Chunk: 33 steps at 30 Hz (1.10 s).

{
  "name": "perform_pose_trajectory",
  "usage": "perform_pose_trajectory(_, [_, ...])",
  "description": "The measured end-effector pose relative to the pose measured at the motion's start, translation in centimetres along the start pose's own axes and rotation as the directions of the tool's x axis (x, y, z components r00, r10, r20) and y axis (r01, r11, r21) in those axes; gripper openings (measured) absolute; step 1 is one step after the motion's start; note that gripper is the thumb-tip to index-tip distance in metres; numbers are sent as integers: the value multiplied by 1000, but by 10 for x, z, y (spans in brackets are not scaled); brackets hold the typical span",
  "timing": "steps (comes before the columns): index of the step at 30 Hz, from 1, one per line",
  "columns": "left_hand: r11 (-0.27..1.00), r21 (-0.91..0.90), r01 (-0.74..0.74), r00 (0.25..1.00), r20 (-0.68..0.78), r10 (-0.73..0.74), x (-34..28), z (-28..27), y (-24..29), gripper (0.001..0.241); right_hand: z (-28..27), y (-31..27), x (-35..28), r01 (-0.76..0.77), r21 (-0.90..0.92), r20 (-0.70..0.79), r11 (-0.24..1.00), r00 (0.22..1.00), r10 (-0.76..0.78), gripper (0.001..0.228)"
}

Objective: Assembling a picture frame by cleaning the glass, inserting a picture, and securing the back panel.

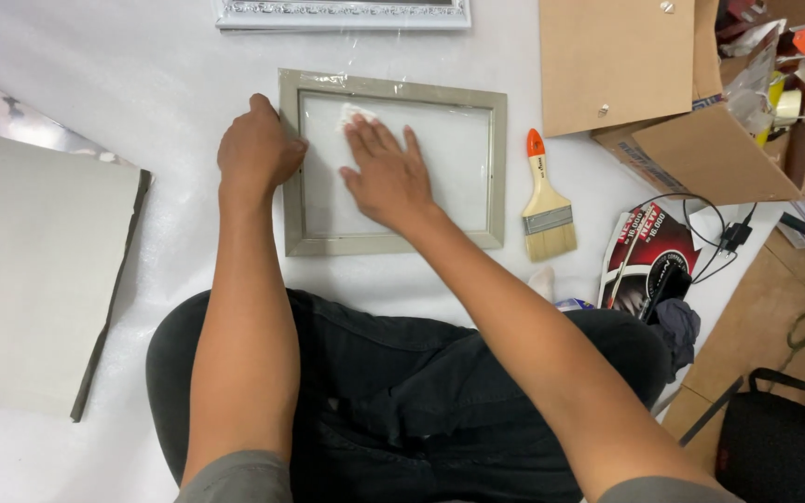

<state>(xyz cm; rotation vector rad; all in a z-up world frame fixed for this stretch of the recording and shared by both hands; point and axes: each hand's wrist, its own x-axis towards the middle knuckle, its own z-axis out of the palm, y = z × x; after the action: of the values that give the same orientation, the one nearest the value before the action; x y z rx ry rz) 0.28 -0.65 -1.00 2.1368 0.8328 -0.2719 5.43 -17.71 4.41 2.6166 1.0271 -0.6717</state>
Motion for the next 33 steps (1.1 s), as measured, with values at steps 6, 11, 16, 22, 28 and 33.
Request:
perform_pose_trajectory(6, [1000,13,6,1000,20,-7,-3,-2,3,42,31,109,-29,-245,7,-128,970,961,244,65])
perform_pose_trajectory(11, [1000,17,13,1000,9,-13,-1,0,1,37,48,129,-22,-258,-23,-255,966,936,244,59])
perform_pose_trajectory(16, [1000,24,5,1000,21,-5,5,5,-4,26,41,47,-2,-231,-24,-162,973,961,224,60])
perform_pose_trajectory(22, [999,13,-34,999,-4,34,4,4,-2,21,50,-54,12,98,40,-238,994,968,-86,69])
perform_pose_trajectory(28, [998,-25,-61,998,-29,60,3,3,-3,34,25,-19,-12,117,140,-203,983,975,-87,71])
perform_pose_trajectory(33, [1000,-29,7,998,70,-5,-6,-5,5,59,26,73,-40,-201,58,1,978,980,201,65])
